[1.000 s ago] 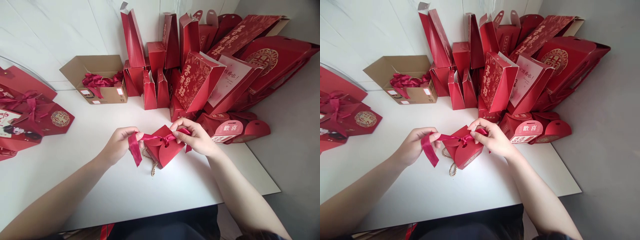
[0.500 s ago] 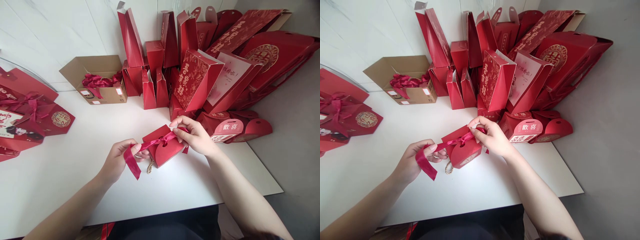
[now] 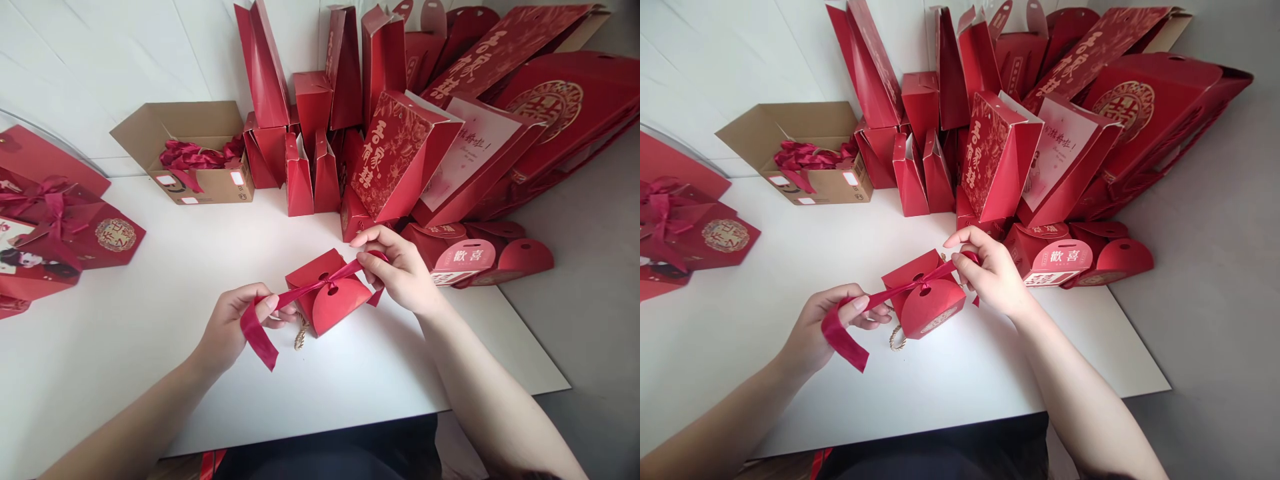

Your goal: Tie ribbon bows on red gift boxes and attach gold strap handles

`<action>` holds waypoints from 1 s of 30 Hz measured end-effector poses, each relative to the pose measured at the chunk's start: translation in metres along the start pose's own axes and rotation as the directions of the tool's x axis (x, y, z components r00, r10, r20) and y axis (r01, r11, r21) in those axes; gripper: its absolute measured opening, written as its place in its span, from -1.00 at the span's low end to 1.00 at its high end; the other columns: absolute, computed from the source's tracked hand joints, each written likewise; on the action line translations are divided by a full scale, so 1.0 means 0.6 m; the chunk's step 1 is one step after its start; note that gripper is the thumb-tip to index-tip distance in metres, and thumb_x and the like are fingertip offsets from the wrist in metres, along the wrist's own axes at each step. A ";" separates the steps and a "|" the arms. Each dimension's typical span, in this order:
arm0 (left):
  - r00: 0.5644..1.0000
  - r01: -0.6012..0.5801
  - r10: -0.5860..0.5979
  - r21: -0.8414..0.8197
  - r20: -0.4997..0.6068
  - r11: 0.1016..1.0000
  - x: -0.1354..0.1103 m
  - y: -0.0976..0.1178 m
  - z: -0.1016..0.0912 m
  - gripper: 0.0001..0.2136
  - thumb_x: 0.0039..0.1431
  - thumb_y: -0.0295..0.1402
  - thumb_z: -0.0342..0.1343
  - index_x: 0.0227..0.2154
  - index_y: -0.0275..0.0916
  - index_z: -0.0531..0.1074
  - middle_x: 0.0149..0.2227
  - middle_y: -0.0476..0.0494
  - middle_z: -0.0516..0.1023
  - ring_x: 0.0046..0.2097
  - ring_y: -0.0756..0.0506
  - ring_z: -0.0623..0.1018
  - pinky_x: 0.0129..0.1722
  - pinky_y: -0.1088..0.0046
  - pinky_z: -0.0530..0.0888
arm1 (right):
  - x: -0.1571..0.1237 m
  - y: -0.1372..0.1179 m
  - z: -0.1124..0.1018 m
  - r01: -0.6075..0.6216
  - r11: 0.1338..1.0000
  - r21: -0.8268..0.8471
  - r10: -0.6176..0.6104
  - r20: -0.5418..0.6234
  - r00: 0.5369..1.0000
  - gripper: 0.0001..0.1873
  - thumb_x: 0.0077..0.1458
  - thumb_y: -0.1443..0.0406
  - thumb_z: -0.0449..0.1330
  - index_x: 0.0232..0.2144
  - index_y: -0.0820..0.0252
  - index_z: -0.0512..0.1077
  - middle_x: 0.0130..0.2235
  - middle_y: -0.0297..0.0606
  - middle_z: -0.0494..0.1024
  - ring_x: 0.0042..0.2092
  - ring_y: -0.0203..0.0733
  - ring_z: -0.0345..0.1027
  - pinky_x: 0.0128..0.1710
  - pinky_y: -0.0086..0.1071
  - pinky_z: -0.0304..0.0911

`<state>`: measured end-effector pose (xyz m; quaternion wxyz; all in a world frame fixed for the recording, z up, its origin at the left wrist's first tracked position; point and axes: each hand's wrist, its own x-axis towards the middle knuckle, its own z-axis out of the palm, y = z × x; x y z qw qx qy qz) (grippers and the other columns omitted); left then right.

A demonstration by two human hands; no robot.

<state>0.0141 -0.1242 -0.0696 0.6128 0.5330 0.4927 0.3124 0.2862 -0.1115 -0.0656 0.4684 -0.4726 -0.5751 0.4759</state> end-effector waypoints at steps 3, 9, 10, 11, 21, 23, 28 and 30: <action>1.000 0.000 0.001 0.014 -0.016 1.000 -0.001 0.001 0.002 -0.74 0.17 -0.18 0.18 -0.51 -0.26 0.46 -0.27 -0.20 0.66 -0.21 -0.19 0.65 -0.27 0.38 0.59 | -0.001 -0.001 -0.002 -0.006 0.999 -0.034 0.006 -0.020 1.000 -0.89 0.21 0.30 0.11 -0.18 0.09 0.34 -0.49 -0.44 0.34 -0.56 -0.40 0.19 -0.58 -0.48 0.18; 0.995 -0.006 0.002 -0.038 -0.104 0.999 0.008 0.003 -0.009 -0.77 0.11 -0.21 0.23 -0.52 -0.25 0.45 -0.26 -0.22 0.66 -0.21 -0.20 0.65 -0.26 0.36 0.58 | -0.001 0.001 -0.007 0.029 0.999 -0.034 -0.031 -0.044 0.999 -0.88 0.20 0.26 0.14 -0.18 0.09 0.34 -0.52 -0.44 0.32 -0.57 -0.36 0.18 -0.62 -0.46 0.15; 0.993 0.001 -0.009 -0.068 -0.120 0.998 0.011 0.004 -0.012 -0.77 0.10 -0.22 0.24 -0.53 -0.25 0.44 -0.28 -0.22 0.66 -0.21 -0.20 0.65 -0.26 0.36 0.58 | -0.001 0.001 -0.007 0.039 0.999 -0.020 -0.040 -0.036 0.999 -0.88 0.21 0.26 0.13 -0.18 0.09 0.33 -0.53 -0.44 0.31 -0.57 -0.36 0.18 -0.62 -0.46 0.15; 0.990 0.009 -0.023 -0.102 -0.138 0.995 0.015 0.004 -0.016 -0.77 0.09 -0.22 0.24 -0.54 -0.25 0.43 -0.30 -0.21 0.66 -0.21 -0.20 0.65 -0.26 0.37 0.58 | 0.000 0.002 -0.006 0.042 0.999 -0.006 -0.042 -0.021 0.999 -0.89 0.22 0.27 0.12 -0.18 0.08 0.33 -0.54 -0.44 0.32 -0.57 -0.36 0.18 -0.62 -0.46 0.15; 0.965 -0.083 0.007 -0.279 -0.263 0.957 0.042 0.007 -0.054 -0.82 0.03 -0.26 0.24 -0.52 -0.23 0.41 -0.46 -0.08 0.63 -0.30 -0.13 0.65 -0.40 0.52 0.54 | 0.004 0.006 -0.012 -0.061 0.998 0.003 0.060 0.034 0.998 -0.79 0.23 0.18 0.14 -0.13 0.12 0.31 -0.54 -0.42 0.38 -0.54 -0.34 0.24 -0.55 -0.45 0.25; 0.966 -0.078 -0.004 -0.308 -0.258 0.948 0.044 0.008 -0.056 -0.80 0.04 -0.22 0.24 -0.51 -0.23 0.43 -0.45 -0.08 0.63 -0.28 -0.12 0.65 -0.41 0.54 0.53 | 0.004 0.004 -0.014 -0.085 0.996 -0.006 0.085 0.045 0.995 -0.75 0.24 0.11 0.11 -0.13 0.12 0.31 -0.54 -0.41 0.39 -0.55 -0.33 0.26 -0.55 -0.44 0.26; 0.987 -0.009 -0.037 -0.284 -0.154 0.959 0.037 0.008 -0.052 -0.76 0.06 -0.18 0.24 -0.52 -0.25 0.47 -0.33 -0.15 0.66 -0.19 -0.17 0.64 -0.35 0.50 0.56 | 0.003 -0.002 -0.013 -0.129 0.977 -0.168 0.139 0.049 0.989 -0.64 0.16 -0.02 0.15 -0.38 0.14 0.31 -0.57 -0.43 0.32 -0.58 -0.37 0.22 -0.59 -0.47 0.21; 0.996 0.055 -0.073 -0.263 -0.057 0.963 0.031 0.008 -0.047 -0.69 0.10 -0.14 0.21 -0.59 -0.27 0.43 -0.21 -0.21 0.66 -0.15 -0.20 0.64 -0.30 0.45 0.57 | 0.002 -0.003 -0.012 -0.132 0.967 -0.216 0.151 0.071 0.986 -0.62 0.13 -0.01 0.19 -0.45 0.16 0.29 -0.56 -0.42 0.30 -0.56 -0.36 0.22 -0.61 -0.47 0.21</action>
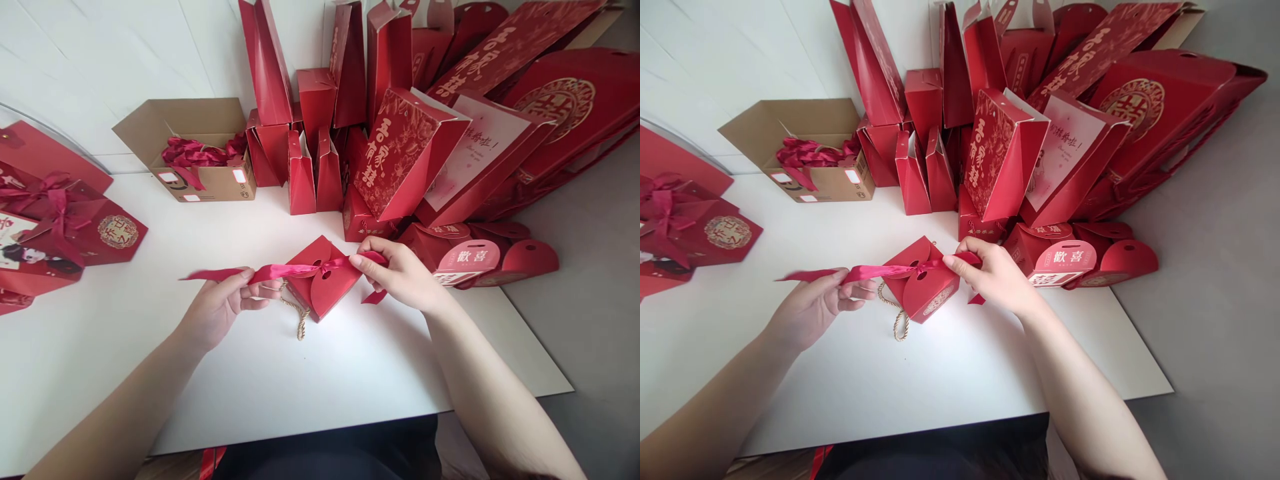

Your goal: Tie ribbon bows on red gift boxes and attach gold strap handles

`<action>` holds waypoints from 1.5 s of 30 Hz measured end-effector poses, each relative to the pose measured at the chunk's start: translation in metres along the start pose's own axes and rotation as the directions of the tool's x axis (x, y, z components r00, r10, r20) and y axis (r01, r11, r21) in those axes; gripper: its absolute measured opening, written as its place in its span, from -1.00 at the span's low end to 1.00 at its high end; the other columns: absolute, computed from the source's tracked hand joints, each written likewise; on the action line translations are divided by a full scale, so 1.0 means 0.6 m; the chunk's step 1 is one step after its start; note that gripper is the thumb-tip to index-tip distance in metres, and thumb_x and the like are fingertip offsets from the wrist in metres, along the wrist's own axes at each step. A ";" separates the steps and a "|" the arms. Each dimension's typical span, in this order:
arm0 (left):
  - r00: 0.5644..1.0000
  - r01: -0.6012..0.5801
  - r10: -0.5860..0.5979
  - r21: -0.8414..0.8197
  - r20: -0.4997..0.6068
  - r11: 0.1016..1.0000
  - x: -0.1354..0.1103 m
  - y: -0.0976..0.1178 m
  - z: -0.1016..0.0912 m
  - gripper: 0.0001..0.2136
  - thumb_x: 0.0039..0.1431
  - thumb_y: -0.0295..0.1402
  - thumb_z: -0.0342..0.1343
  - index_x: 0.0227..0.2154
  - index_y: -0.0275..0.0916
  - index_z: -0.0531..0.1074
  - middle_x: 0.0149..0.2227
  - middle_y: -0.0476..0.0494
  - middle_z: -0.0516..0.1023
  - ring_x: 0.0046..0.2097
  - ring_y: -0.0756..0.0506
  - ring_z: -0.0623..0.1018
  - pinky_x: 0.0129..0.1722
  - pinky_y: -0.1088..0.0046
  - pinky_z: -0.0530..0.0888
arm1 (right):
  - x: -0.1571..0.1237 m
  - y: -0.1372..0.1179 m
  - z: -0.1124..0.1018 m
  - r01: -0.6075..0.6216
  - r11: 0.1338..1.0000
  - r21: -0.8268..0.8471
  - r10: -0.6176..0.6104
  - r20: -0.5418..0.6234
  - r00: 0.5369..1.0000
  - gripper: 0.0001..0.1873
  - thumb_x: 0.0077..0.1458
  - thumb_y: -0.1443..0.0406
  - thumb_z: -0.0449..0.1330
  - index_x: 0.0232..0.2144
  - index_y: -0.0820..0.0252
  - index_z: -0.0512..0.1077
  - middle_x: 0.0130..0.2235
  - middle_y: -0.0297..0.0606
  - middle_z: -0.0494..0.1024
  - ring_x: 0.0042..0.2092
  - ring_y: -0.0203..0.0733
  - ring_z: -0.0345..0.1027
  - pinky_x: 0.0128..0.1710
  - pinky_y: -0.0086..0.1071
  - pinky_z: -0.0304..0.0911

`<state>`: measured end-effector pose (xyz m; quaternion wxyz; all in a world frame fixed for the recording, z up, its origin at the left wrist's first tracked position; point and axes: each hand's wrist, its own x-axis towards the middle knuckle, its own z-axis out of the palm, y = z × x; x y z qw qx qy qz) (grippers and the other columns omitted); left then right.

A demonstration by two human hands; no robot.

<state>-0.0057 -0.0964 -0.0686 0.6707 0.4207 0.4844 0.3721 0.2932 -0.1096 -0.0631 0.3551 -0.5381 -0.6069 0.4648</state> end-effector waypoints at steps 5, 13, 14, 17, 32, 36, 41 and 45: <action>0.999 0.027 -0.026 -0.049 0.026 0.998 -0.009 -0.003 0.007 -0.72 0.12 -0.14 0.21 -0.52 -0.25 0.44 -0.18 -0.23 0.66 -0.01 -0.25 0.60 -0.15 0.38 0.57 | -0.008 -0.004 0.001 -0.054 0.994 0.097 0.022 0.308 0.951 -0.61 0.14 0.02 0.19 -0.50 0.19 0.33 -0.52 -0.34 0.41 -0.48 -0.28 0.38 -0.52 -0.41 0.34; 0.999 0.003 0.002 -0.130 0.037 0.991 -0.004 0.002 0.000 -0.87 0.10 -0.32 0.24 -0.47 -0.25 0.46 -0.35 -0.06 0.62 -0.10 -0.20 0.63 -0.13 0.39 0.60 | -0.008 -0.006 0.005 0.011 0.992 0.129 -0.044 0.249 0.968 -0.65 0.16 0.05 0.20 -0.50 0.18 0.38 -0.43 -0.25 0.51 -0.33 -0.18 0.47 -0.34 -0.31 0.36; 1.000 0.007 -0.003 -0.111 0.031 0.994 -0.004 0.002 -0.001 -0.85 0.10 -0.32 0.23 -0.49 -0.26 0.44 -0.35 -0.07 0.61 -0.09 -0.21 0.63 -0.17 0.41 0.60 | -0.005 -0.004 0.005 0.084 0.992 0.093 -0.097 0.148 0.984 -0.67 0.16 0.07 0.21 -0.51 0.17 0.40 -0.34 -0.21 0.53 -0.20 -0.12 0.47 -0.22 -0.27 0.37; 1.000 0.005 -0.005 -0.082 -0.005 0.997 -0.004 0.002 -0.005 -0.84 0.07 -0.33 0.23 -0.51 -0.27 0.40 -0.39 -0.06 0.59 -0.10 -0.22 0.63 -0.28 0.48 0.62 | 0.003 0.002 0.008 0.237 0.972 0.010 -0.236 -0.020 0.971 -0.72 0.15 0.13 0.24 -0.51 0.15 0.44 -0.03 -0.14 0.47 0.20 -0.01 0.23 0.10 -0.17 0.19; 0.989 -0.014 0.004 -0.065 -0.146 0.998 -0.010 0.023 -0.004 -0.76 -0.04 -0.35 0.28 -0.59 -0.24 0.29 -0.62 0.08 0.41 -0.33 -0.13 0.67 -0.52 0.69 0.52 | 0.013 0.009 0.009 0.178 0.984 0.022 -0.177 -0.022 0.984 -0.67 0.20 0.13 0.16 -0.53 0.17 0.32 -0.22 -0.19 0.56 -0.18 -0.11 0.40 -0.13 -0.20 0.24; 0.984 -0.003 0.034 0.172 -0.177 0.985 -0.008 0.018 -0.010 -0.75 0.08 -0.27 0.21 -0.56 -0.25 0.30 -0.52 -0.05 0.56 -0.25 -0.18 0.67 -0.39 0.56 0.58 | 0.016 0.015 -0.001 0.183 0.983 -0.027 -0.184 -0.037 0.982 -0.69 0.20 0.17 0.17 -0.54 0.18 0.35 -0.17 -0.19 0.53 -0.14 -0.13 0.37 -0.07 -0.21 0.19; 0.970 0.071 0.002 0.295 -0.241 0.953 0.001 0.011 -0.018 -0.82 0.07 -0.25 0.21 -0.48 -0.24 0.40 -0.46 -0.11 0.62 -0.29 -0.18 0.67 -0.31 0.43 0.61 | 0.014 0.015 -0.005 0.169 0.983 -0.069 -0.174 -0.075 0.982 -0.72 0.18 0.19 0.19 -0.54 0.18 0.40 -0.04 -0.21 0.47 0.01 -0.12 0.34 0.04 -0.22 0.12; 0.974 0.116 -0.034 0.366 -0.223 0.923 0.004 0.016 -0.026 -0.80 0.06 -0.23 0.21 -0.49 -0.26 0.42 -0.35 -0.20 0.65 -0.26 -0.20 0.67 -0.31 0.41 0.62 | 0.010 0.014 -0.004 0.172 0.980 -0.101 -0.180 -0.067 0.981 -0.73 0.19 0.19 0.19 -0.52 0.17 0.42 -0.01 -0.21 0.45 0.06 -0.10 0.33 0.04 -0.22 0.13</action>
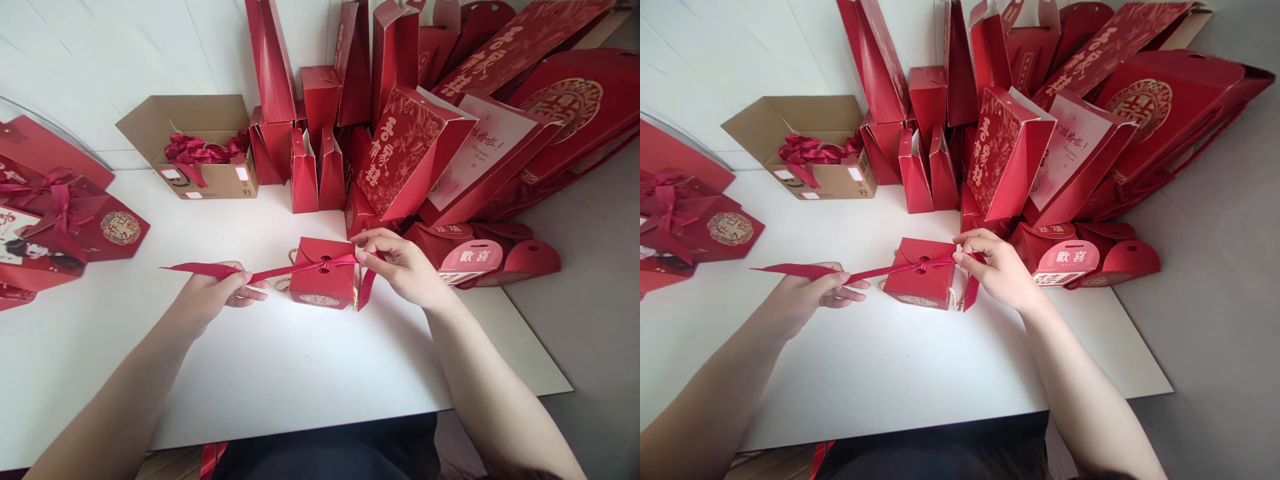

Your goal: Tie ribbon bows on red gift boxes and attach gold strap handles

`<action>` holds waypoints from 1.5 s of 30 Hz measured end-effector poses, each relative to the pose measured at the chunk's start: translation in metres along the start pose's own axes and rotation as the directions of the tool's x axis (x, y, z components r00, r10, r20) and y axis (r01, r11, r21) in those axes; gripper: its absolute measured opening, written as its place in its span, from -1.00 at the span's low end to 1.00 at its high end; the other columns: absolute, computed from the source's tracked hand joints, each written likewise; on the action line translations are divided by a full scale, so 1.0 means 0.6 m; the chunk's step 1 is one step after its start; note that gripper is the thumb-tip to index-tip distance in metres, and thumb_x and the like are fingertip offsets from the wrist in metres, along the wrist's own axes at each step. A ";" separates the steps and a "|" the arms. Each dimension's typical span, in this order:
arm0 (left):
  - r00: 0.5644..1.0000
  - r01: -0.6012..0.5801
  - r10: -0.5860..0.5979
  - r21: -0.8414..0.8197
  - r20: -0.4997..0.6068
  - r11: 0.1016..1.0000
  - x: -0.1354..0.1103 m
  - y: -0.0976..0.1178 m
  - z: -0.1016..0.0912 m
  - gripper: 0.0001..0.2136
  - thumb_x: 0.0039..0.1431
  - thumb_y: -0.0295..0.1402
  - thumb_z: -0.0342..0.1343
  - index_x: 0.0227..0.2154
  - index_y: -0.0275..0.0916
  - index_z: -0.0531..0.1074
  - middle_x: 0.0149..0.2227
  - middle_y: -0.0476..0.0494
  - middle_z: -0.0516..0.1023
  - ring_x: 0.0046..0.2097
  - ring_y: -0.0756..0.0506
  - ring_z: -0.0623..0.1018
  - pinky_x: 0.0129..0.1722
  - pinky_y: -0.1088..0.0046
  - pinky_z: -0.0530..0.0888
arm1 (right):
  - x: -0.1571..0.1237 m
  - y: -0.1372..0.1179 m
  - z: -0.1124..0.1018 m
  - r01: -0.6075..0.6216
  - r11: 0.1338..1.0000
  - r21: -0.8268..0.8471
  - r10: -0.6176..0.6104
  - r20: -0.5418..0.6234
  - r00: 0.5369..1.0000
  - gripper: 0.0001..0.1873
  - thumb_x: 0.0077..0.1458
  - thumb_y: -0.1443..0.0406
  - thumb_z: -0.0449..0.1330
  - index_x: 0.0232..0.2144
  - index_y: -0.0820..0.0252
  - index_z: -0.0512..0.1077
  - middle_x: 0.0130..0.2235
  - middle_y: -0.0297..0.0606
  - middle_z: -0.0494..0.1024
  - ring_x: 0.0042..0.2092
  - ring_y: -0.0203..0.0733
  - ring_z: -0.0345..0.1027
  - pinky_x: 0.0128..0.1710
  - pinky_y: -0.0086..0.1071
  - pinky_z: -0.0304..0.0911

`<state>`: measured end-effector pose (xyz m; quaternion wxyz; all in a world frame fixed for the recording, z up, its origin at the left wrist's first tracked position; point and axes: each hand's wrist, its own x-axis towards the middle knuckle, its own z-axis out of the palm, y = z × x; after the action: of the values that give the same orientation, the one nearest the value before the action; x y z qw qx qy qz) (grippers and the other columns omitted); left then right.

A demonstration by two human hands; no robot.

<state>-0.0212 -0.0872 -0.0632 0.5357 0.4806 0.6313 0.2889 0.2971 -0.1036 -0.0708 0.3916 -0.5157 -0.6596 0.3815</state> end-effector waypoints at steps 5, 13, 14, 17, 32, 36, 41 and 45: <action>0.997 -0.056 0.055 -0.008 -0.061 0.998 0.003 0.008 -0.004 -0.75 0.04 -0.19 0.23 -0.52 -0.26 0.36 -0.37 -0.15 0.63 -0.29 -0.18 0.67 -0.32 0.42 0.60 | -0.001 -0.003 0.001 0.042 0.999 -0.012 -0.042 0.039 0.998 -0.73 0.20 0.20 0.18 -0.53 0.16 0.40 -0.07 -0.20 0.46 0.05 -0.12 0.34 0.06 -0.24 0.14; 0.963 -0.151 0.066 -0.315 -0.263 0.937 0.039 0.004 -0.028 -0.82 0.02 -0.23 0.17 -0.50 -0.20 0.34 -0.44 -0.04 0.51 -0.32 -0.15 0.62 -0.34 0.35 0.56 | -0.001 -0.008 0.001 0.062 0.997 -0.043 -0.056 0.121 0.991 -0.72 0.19 0.15 0.19 -0.52 0.14 0.41 -0.05 -0.21 0.48 0.09 -0.11 0.31 0.06 -0.26 0.17; 0.948 -0.207 0.089 -0.378 -0.307 0.902 0.042 0.003 -0.031 -0.84 0.05 -0.21 0.15 -0.47 -0.18 0.35 -0.38 -0.06 0.53 -0.25 -0.16 0.61 -0.28 0.32 0.56 | -0.002 -0.010 0.001 0.063 0.997 -0.042 -0.057 0.133 0.989 -0.70 0.20 0.13 0.17 -0.52 0.15 0.41 -0.05 -0.21 0.48 0.08 -0.12 0.32 0.06 -0.26 0.17; 0.846 -0.406 0.190 -0.374 -0.498 0.834 0.044 -0.002 -0.031 -0.88 0.12 -0.25 0.12 -0.29 -0.12 0.42 -0.05 -0.07 0.53 0.07 -0.15 0.49 0.07 0.21 0.45 | -0.003 -0.015 0.003 0.068 0.997 -0.032 -0.063 0.145 0.987 -0.63 0.27 0.11 0.08 -0.51 0.15 0.41 -0.05 -0.19 0.49 0.03 -0.14 0.35 0.04 -0.26 0.19; 0.882 -0.472 0.459 0.184 0.110 0.862 -0.005 -0.018 0.027 -0.71 0.30 -0.07 -0.05 -0.20 -0.18 0.41 -0.20 -0.10 0.52 -0.19 -0.09 0.51 -0.19 0.40 0.44 | -0.012 -0.016 0.047 0.295 0.955 -0.033 -0.283 0.201 0.938 -0.87 0.26 0.28 0.12 -0.35 0.12 0.41 0.08 -0.18 0.41 0.14 -0.14 0.30 0.11 -0.21 0.22; 0.917 -0.394 0.376 0.162 0.129 0.905 -0.015 -0.005 0.023 -0.64 0.28 -0.06 -0.03 -0.50 -0.21 0.27 -0.53 0.02 0.35 -0.50 0.02 0.38 -0.50 0.49 0.34 | -0.009 -0.007 0.052 0.294 0.954 -0.053 -0.283 0.158 0.946 -0.91 0.23 0.26 0.15 -0.31 0.10 0.44 0.03 -0.19 0.44 0.16 -0.10 0.29 0.13 -0.19 0.21; 0.946 -0.287 0.260 0.135 0.192 0.948 -0.035 0.009 0.024 -0.70 0.22 -0.12 0.08 -0.49 -0.21 0.30 -0.62 0.07 0.37 -0.65 0.04 0.37 -0.59 0.48 0.37 | -0.013 -0.029 0.051 0.302 0.953 0.028 -0.302 -0.031 0.953 -0.94 0.21 0.28 0.18 -0.26 0.10 0.46 -0.05 -0.20 0.45 0.07 -0.14 0.32 0.11 -0.20 0.20; 0.944 -0.254 0.224 0.103 0.242 0.962 -0.037 0.012 0.020 -0.65 0.18 -0.12 0.12 -0.59 -0.23 0.29 -0.64 0.05 0.37 -0.65 0.04 0.37 -0.62 0.51 0.36 | -0.045 -0.109 0.046 0.401 0.837 0.371 -0.454 0.063 0.889 -0.84 0.28 0.26 0.10 -0.24 0.06 0.49 -0.33 -0.30 0.49 -0.24 -0.22 0.40 -0.18 -0.28 0.35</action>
<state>-0.0084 -0.1069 -0.0511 0.5322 0.6183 0.5206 0.2521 0.2512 -0.1445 -0.0262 0.5018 -0.2476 -0.7074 0.4318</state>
